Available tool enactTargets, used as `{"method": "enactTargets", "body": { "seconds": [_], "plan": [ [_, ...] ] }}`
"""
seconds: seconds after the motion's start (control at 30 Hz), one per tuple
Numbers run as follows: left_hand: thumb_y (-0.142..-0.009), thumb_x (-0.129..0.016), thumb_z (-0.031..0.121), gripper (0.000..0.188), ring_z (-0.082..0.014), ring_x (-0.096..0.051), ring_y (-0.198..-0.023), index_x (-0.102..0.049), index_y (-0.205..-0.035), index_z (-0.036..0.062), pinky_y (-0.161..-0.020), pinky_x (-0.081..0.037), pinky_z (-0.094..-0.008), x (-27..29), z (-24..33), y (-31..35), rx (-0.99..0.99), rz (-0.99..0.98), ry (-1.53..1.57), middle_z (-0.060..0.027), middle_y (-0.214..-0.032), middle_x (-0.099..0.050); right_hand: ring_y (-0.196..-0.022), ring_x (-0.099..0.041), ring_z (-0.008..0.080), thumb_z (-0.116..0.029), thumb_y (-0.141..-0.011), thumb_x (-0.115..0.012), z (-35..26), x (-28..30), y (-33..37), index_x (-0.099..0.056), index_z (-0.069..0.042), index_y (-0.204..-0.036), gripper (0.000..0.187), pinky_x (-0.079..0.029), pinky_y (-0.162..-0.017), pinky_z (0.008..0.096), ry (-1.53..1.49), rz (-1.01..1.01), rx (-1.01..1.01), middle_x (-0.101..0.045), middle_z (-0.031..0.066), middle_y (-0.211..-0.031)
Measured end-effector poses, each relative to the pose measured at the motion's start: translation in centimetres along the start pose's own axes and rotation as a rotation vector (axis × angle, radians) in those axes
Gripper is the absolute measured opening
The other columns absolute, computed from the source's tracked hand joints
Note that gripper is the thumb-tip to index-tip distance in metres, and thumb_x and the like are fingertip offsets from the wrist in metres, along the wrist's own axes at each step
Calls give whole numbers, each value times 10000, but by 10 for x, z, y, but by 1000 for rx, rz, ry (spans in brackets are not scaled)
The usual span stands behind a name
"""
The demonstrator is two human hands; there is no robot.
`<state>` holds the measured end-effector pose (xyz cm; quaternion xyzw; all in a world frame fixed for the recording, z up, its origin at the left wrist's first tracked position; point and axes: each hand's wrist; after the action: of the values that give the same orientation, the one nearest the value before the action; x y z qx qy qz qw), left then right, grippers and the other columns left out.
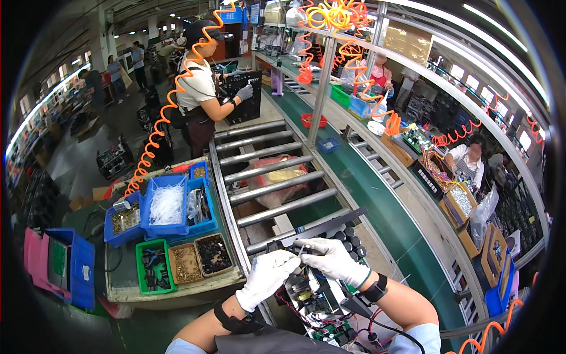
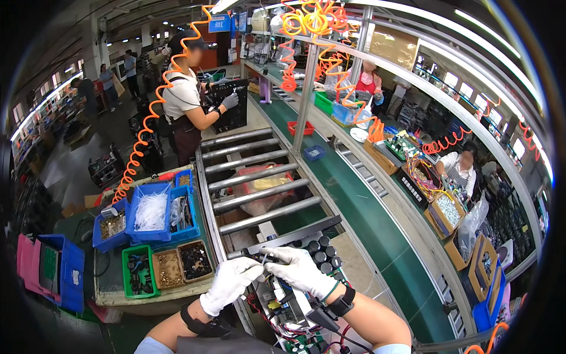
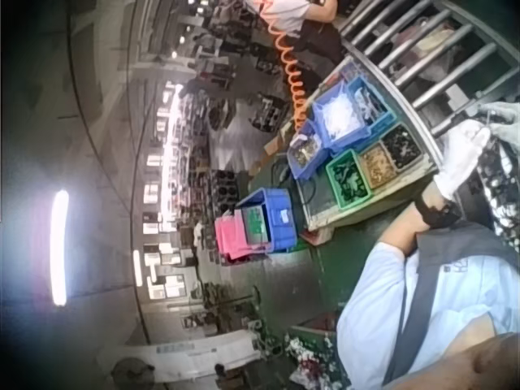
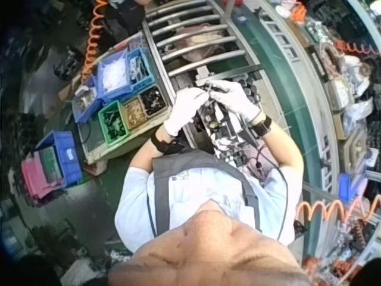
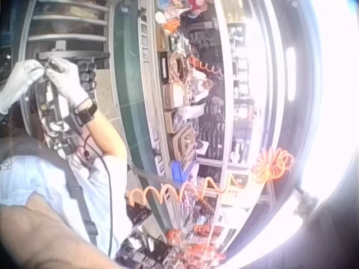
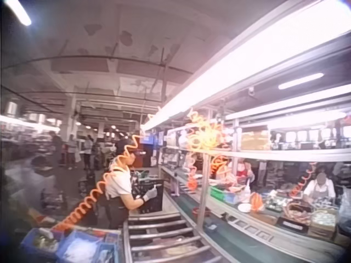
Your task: Assemble internal components and casing of industrial welding machines on a factory line.
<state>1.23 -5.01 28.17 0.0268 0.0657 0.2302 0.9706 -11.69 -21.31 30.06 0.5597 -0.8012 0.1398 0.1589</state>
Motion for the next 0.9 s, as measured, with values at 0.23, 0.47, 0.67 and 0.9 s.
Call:
{"method": "enactTargets", "body": {
  "seconds": [0.23, 0.47, 0.67, 0.9],
  "plan": [
    [-911, -682, 138, 159, -72, -597, -680, -700, -974, -7, -591, -446, -212, -1, -4, 1, 35, -28, 86, -39, -786, -701, -1172, -597, 171, -128, -887, -672, -2, -4, 0, -569, -33, -1350, 484, -447, -1031, 304, -152, 25, -29, -645, 135, -1270],
    [-908, -684, 161, 164, -76, -594, -667, -704, -941, 1, -589, -459, -230, -4, 3, -5, -27, 21, -59, -46, -776, -693, -1075, -639, 197, -128, -899, -653, -10, -2, 0, -592, -73, -1336, 445, -488, -950, 282, -5, -14, -12, -679, 118, -1188],
    [-921, -656, 185, 174, -105, -645, -748, -701, -935, 18, -644, -492, -262, -6, 20, -14, -414, 139, -696, -101, -791, -679, -970, -640, 259, -186, -926, -601, -22, -9, 3, -636, -97, -1278, 364, -500, -881, 314, 213, 70, 24, -689, 114, -1043],
    [-873, -690, 95, 104, -104, -575, -803, -704, -938, 14, -681, -473, -259, -6, 21, -10, -415, 79, -383, -60, -911, -593, -1032, -643, 197, -137, -904, -658, -18, -13, 3, -646, -75, -1262, 364, -502, -927, 294, 162, 83, -127, -696, 110, -1065]
  ]
}}
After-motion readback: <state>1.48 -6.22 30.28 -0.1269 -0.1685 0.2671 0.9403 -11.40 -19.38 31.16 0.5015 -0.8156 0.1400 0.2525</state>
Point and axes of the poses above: each hand's wrist, its own y-axis away from the middle knuckle, its own x-axis out of the back of the hand, z = x × y
